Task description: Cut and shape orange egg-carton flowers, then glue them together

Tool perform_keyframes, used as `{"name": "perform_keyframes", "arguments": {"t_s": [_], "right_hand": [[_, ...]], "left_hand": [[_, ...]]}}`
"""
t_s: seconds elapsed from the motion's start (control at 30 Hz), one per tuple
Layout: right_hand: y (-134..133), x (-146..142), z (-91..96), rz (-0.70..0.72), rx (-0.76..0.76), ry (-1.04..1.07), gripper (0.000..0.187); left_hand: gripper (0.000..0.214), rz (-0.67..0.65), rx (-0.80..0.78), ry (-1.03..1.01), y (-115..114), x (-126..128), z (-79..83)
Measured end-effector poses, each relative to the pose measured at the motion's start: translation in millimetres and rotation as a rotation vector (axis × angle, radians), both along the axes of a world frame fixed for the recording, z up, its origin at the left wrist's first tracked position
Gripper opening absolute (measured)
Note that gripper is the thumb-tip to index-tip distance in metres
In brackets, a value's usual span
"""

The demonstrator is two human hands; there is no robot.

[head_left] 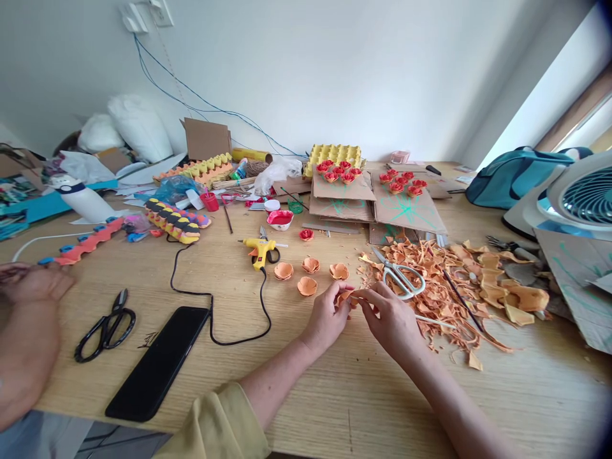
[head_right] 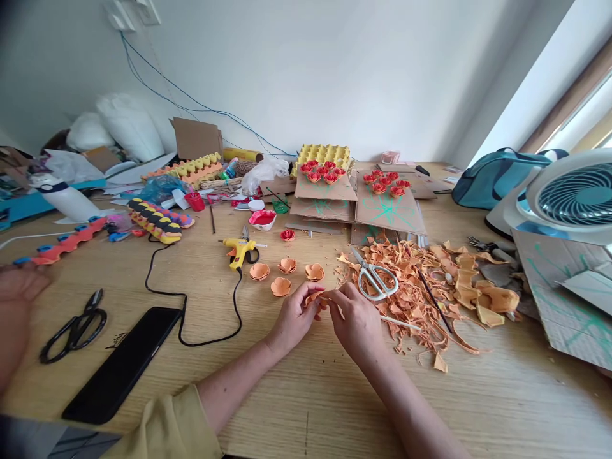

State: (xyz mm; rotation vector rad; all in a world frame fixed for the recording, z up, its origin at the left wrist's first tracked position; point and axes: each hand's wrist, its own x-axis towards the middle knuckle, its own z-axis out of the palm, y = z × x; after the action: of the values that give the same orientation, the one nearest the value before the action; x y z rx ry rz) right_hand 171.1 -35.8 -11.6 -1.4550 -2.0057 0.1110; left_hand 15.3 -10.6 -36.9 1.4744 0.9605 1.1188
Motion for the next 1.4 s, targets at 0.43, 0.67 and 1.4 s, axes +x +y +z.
{"name": "perform_keyframes", "arguments": {"t_s": [0.43, 0.67, 1.4], "right_hand": [[-2.3, -0.8, 2.6, -0.003, 0.036, -0.045, 0.025], [-4.1, 0.0, 4.5, 0.018, 0.126, -0.207, 0.028], [0.4, 4.7, -2.5, 0.050, 0.075, -0.026, 0.024]], "left_hand": [[0.019, 0.034, -0.007, -0.014, 2.0, -0.6, 6.4], [0.025, 0.002, -0.045, -0.056, 2.2, 0.5, 6.1], [0.023, 0.028, 0.062, -0.096, 4.5, -1.5, 3.9]]}}
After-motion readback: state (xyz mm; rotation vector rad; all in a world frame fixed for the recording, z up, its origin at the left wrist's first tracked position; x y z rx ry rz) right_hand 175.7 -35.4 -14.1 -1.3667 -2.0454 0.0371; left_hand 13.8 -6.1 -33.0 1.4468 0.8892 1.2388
